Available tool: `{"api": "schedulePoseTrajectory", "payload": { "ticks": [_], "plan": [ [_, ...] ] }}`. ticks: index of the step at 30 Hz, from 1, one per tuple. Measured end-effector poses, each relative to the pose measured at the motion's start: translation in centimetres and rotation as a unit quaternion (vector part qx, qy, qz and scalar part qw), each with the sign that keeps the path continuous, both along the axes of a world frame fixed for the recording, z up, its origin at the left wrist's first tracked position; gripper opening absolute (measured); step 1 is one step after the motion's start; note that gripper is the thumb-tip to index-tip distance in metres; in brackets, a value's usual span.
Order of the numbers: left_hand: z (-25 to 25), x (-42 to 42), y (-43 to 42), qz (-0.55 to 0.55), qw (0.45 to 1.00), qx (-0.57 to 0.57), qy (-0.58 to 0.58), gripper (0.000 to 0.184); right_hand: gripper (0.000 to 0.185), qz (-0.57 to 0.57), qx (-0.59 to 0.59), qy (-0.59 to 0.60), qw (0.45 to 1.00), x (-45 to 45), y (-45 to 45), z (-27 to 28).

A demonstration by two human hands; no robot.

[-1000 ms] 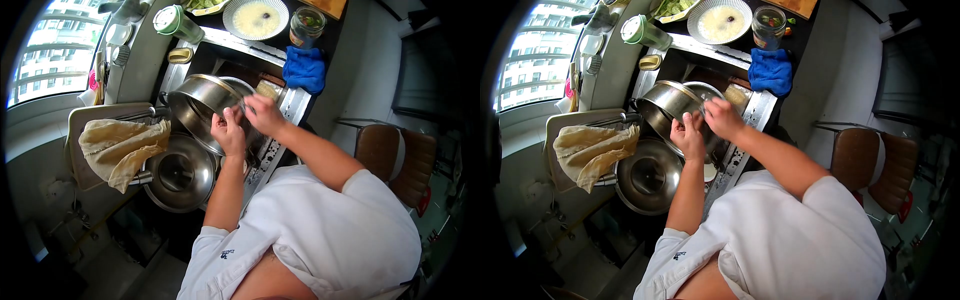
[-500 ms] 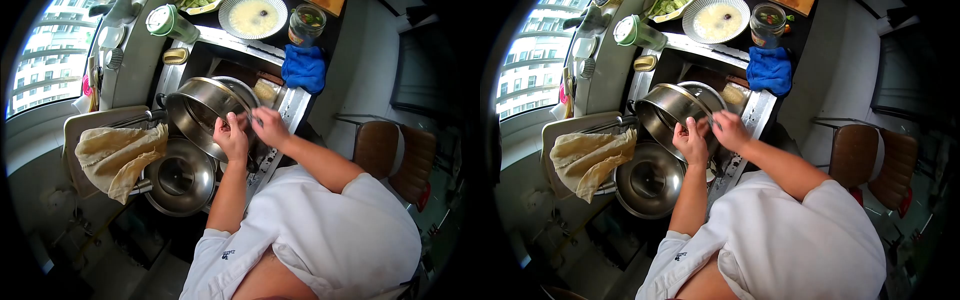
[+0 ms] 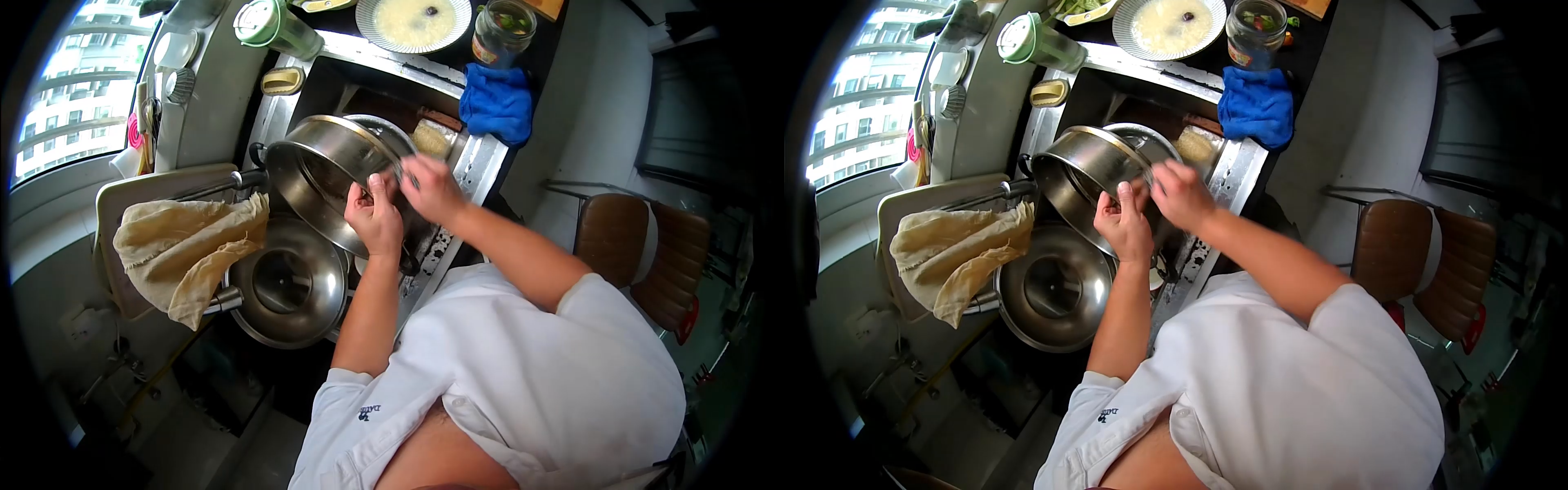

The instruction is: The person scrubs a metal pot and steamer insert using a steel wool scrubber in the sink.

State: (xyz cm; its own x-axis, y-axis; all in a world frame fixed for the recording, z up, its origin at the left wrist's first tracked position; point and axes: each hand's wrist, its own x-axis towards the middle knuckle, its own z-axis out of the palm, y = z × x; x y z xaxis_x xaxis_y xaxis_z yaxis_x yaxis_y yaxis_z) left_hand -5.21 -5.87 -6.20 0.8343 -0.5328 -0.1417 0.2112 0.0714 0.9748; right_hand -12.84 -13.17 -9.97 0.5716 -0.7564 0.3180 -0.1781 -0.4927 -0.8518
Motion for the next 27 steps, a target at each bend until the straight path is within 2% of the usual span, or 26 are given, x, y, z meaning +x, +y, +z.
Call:
{"api": "schedulePoseTrajectory", "payload": {
  "ticks": [1,2,5,8,10,11,13,16,18,19,23,24,25,27],
  "plan": [
    [-0.4,0.4,0.5,-0.008,0.996,0.051,-0.073,0.014,0.009,0.013,0.006,0.014,1.000,1.5,-1.6,1.3],
    [0.4,0.2,0.5,-0.008,0.997,0.068,-0.036,0.014,0.008,0.010,-0.024,0.009,1.000,3.7,-3.4,0.4],
    [0.4,0.2,0.1,-0.003,0.997,0.045,-0.069,0.015,0.009,0.055,-0.036,0.013,0.998,6.2,-5.7,0.5],
    [0.4,0.3,0.1,-0.002,0.997,0.053,-0.048,0.015,0.010,0.058,0.002,0.049,0.997,2.1,-3.3,1.3],
    [-0.8,0.5,0.8,-0.023,0.998,0.051,-0.003,0.016,0.012,0.064,0.051,0.042,0.996,-1.7,0.0,0.2],
    [0.4,0.4,0.8,-0.028,0.996,0.063,0.053,0.018,0.012,0.060,0.064,0.040,0.995,-2.6,1.0,-0.2],
    [0.3,0.3,0.9,-0.027,0.997,0.061,0.046,0.019,0.013,0.050,0.094,0.032,0.994,-3.5,2.1,-0.2],
    [0.0,0.5,0.8,-0.027,0.999,0.034,-0.002,0.015,0.015,0.031,0.077,0.012,0.996,0.0,-1.2,0.6],
    [-0.4,0.6,0.4,-0.021,0.996,0.044,-0.069,0.019,0.015,0.057,0.051,0.047,0.996,3.4,-4.6,1.0],
    [0.2,0.2,-0.6,0.004,0.996,-0.003,-0.088,0.026,0.015,0.082,0.055,0.067,0.993,5.0,-6.2,1.5],
    [0.4,0.2,0.0,-0.016,0.997,0.042,-0.055,0.021,0.017,0.119,0.056,0.119,0.984,4.5,-7.0,2.1],
    [-0.1,0.5,0.6,-0.023,0.997,0.057,-0.042,0.019,0.019,0.129,0.086,0.158,0.975,2.8,-6.0,1.5],
    [-0.4,0.8,0.9,-0.028,0.997,0.072,-0.028,0.018,0.015,0.119,0.142,0.135,0.973,0.8,-4.4,2.4],
    [0.3,0.4,0.7,-0.018,0.999,0.036,0.028,0.014,0.020,0.106,0.145,0.116,0.977,-2.5,-1.1,-0.8]
  ]
}}
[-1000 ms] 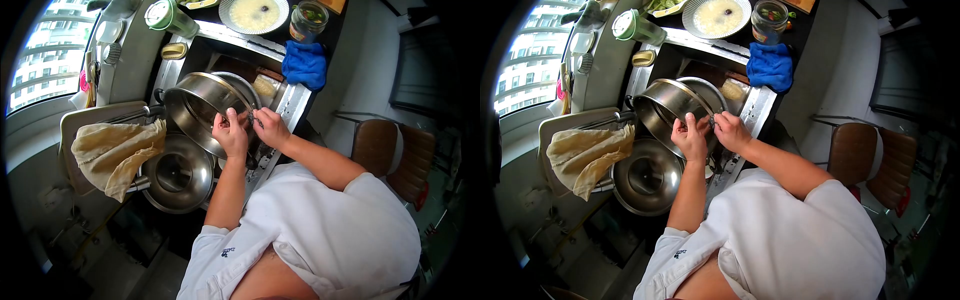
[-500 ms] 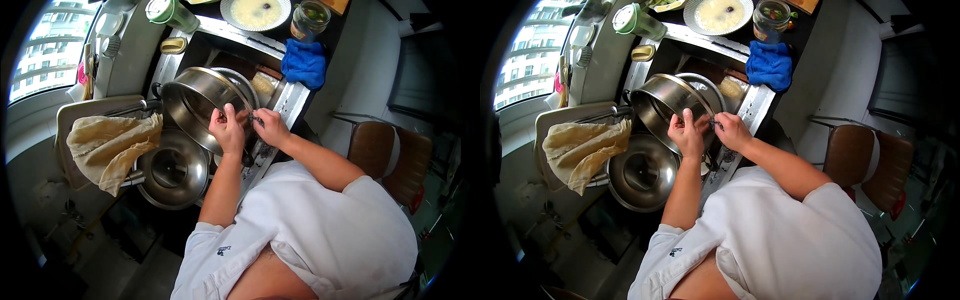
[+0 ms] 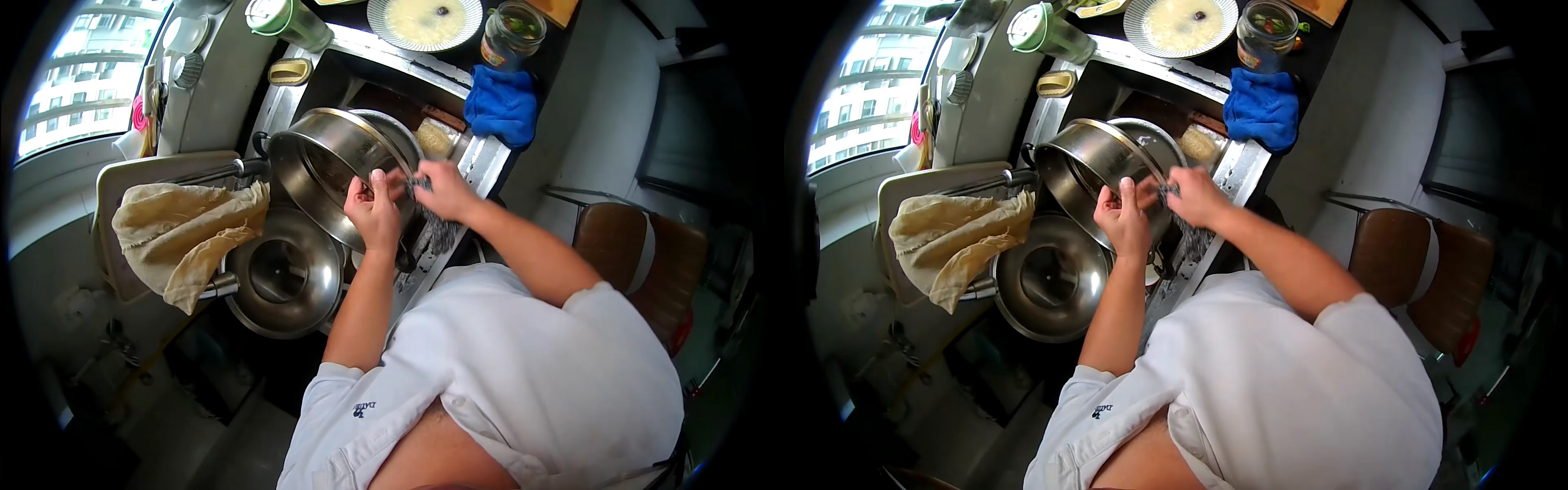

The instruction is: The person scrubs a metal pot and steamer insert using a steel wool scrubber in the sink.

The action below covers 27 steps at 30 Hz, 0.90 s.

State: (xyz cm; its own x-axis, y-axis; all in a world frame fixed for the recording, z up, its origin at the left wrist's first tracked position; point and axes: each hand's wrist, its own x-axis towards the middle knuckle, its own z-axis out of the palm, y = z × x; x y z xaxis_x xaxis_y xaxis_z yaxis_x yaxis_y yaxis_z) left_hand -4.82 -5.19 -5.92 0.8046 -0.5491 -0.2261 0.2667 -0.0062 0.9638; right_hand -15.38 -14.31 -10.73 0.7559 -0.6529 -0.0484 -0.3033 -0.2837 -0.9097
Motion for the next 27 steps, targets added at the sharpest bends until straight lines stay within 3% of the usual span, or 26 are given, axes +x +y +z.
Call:
{"api": "schedulePoseTrajectory", "payload": {
  "ticks": [2,5,9,14,19,23,25,27],
  "plan": [
    [0.6,-0.4,-0.2,0.011,0.999,-0.021,0.023,0.017,0.021,-0.031,0.036,0.005,0.999,-0.4,0.9,0.8],
    [0.4,-0.1,0.0,0.001,0.998,0.042,-0.054,0.018,0.022,-0.028,-0.011,-0.017,0.999,2.8,-2.1,1.1],
    [-0.8,0.1,0.1,0.011,0.996,0.026,-0.080,0.018,0.018,0.050,-0.073,-0.019,0.996,10.5,-8.2,3.0],
    [-0.6,0.1,0.2,0.005,0.998,-0.012,-0.062,0.013,0.016,-0.012,-0.056,-0.015,0.998,4.8,-3.2,2.9],
    [-0.4,-0.2,0.1,0.005,0.999,-0.027,-0.022,0.016,0.026,-0.054,-0.023,-0.116,0.991,1.6,-1.7,1.8],
    [0.3,-0.1,0.3,0.008,0.997,0.010,-0.070,0.014,0.037,-0.206,-0.070,-0.093,0.972,2.9,-2.5,3.6],
    [0.2,-0.1,0.5,0.008,0.998,0.021,-0.065,0.012,0.036,-0.144,-0.157,-0.099,0.972,2.5,-1.5,3.4],
    [-0.8,0.2,1.1,-0.002,0.998,0.030,-0.047,0.011,0.037,-0.083,-0.169,-0.099,0.977,2.1,0.9,3.3]
  ]
}}
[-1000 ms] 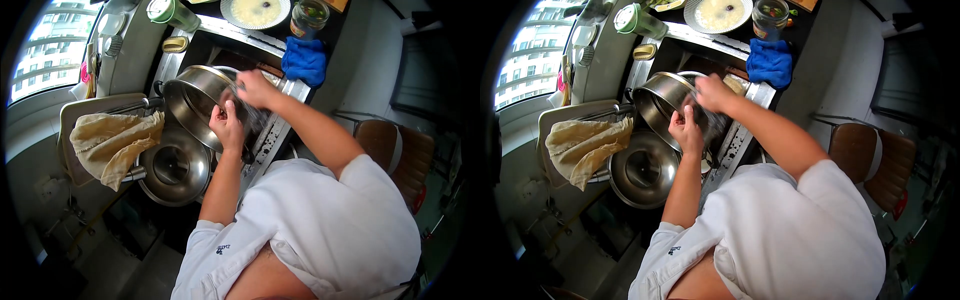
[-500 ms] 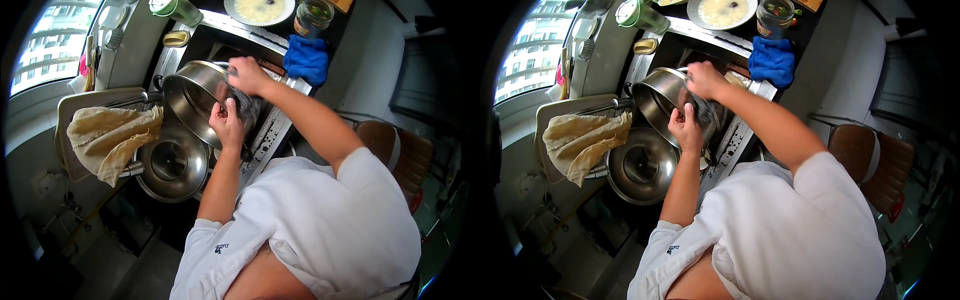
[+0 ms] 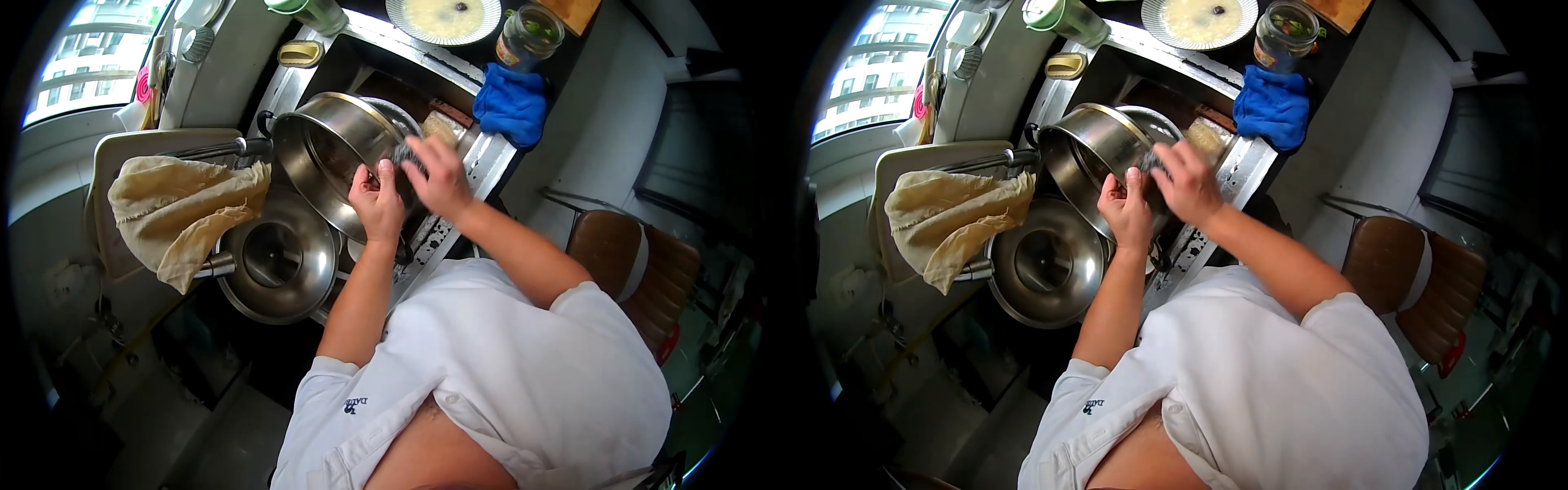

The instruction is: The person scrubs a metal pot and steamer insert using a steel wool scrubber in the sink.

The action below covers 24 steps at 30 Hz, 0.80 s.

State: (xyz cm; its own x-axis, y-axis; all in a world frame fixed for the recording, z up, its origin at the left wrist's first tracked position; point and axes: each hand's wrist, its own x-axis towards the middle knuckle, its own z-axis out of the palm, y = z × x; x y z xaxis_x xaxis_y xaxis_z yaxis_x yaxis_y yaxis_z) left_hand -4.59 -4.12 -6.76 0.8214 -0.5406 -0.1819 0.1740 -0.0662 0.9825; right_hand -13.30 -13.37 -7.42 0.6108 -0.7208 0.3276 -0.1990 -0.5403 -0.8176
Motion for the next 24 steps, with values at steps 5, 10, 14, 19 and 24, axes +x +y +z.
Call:
{"api": "schedulePoseTrajectory", "payload": {
  "ticks": [5,10,14,19,24],
  "plan": [
    [0.6,-0.2,-0.4,0.004,0.999,-0.038,-0.002,0.012,0.053,0.070,-0.019,0.037,0.997,-1.9,3.0,0.8],
    [0.3,-0.4,-0.7,0.011,0.997,-0.073,0.025,0.018,0.058,0.080,0.124,0.040,0.988,-2.9,3.2,-0.2],
    [1.1,-0.4,-0.6,0.005,1.000,-0.025,0.018,0.020,0.056,-0.051,0.166,-0.001,0.985,-3.0,1.7,-1.2],
    [0.5,-0.4,-0.7,0.004,0.998,-0.047,0.045,0.018,0.025,-0.020,0.079,-0.027,0.996,-2.5,1.1,-1.7],
    [1.3,-0.3,-0.2,-0.016,0.999,-0.028,0.024,0.012,0.019,-0.030,0.082,-0.055,0.995,-1.8,1.7,-2.8]
  ]
}}
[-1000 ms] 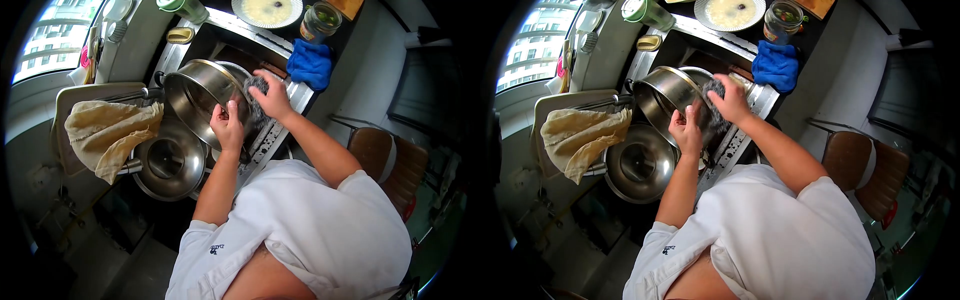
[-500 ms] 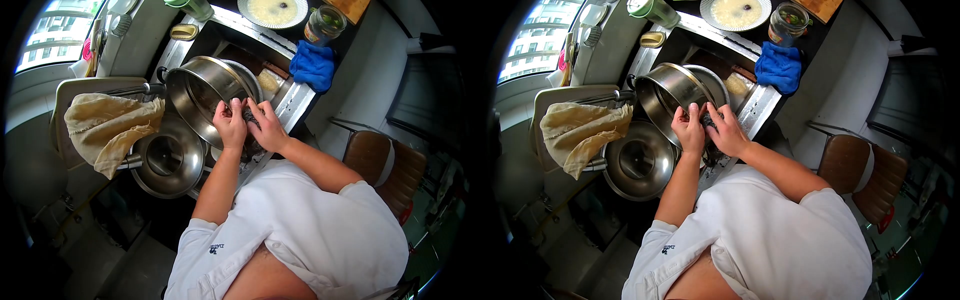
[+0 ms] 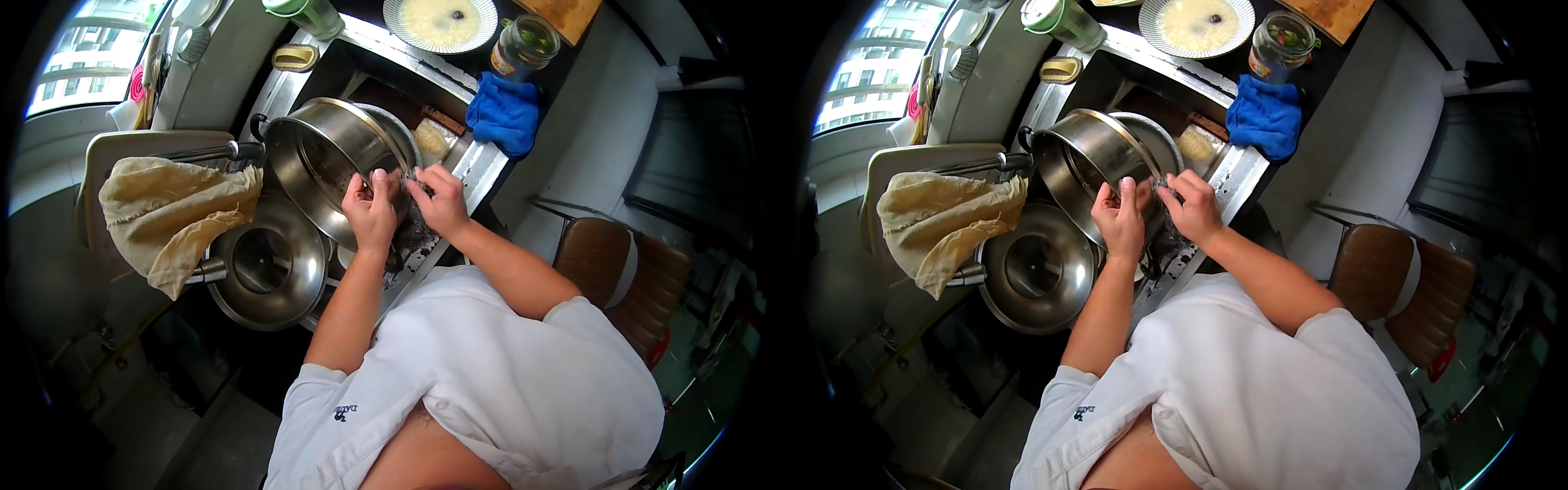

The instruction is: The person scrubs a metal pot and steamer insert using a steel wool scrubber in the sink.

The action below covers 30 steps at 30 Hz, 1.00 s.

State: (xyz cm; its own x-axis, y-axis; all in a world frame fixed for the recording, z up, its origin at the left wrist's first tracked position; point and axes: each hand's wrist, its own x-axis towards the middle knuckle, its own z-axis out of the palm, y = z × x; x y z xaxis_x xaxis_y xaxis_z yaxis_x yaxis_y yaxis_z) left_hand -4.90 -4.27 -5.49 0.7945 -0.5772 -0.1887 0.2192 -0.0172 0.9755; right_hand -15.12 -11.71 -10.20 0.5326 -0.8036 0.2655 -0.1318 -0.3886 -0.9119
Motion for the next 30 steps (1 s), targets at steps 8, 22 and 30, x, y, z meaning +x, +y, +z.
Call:
{"api": "schedulePoseTrajectory", "payload": {
  "ticks": [8,22,30],
  "plan": [
    [-0.8,-0.2,-0.8,0.016,0.997,0.015,-0.068,0.013,0.015,0.040,-0.028,0.022,0.999,5.5,-6.2,1.2],
    [-1.3,-0.1,-0.3,0.016,0.997,0.033,-0.061,0.020,0.013,0.094,-0.062,0.059,0.992,8.3,-8.4,1.9],
    [-0.5,-0.8,-0.1,0.015,1.000,-0.014,-0.001,0.016,0.014,0.087,0.060,0.100,0.989,-0.3,-1.6,1.0]
  ]
}}
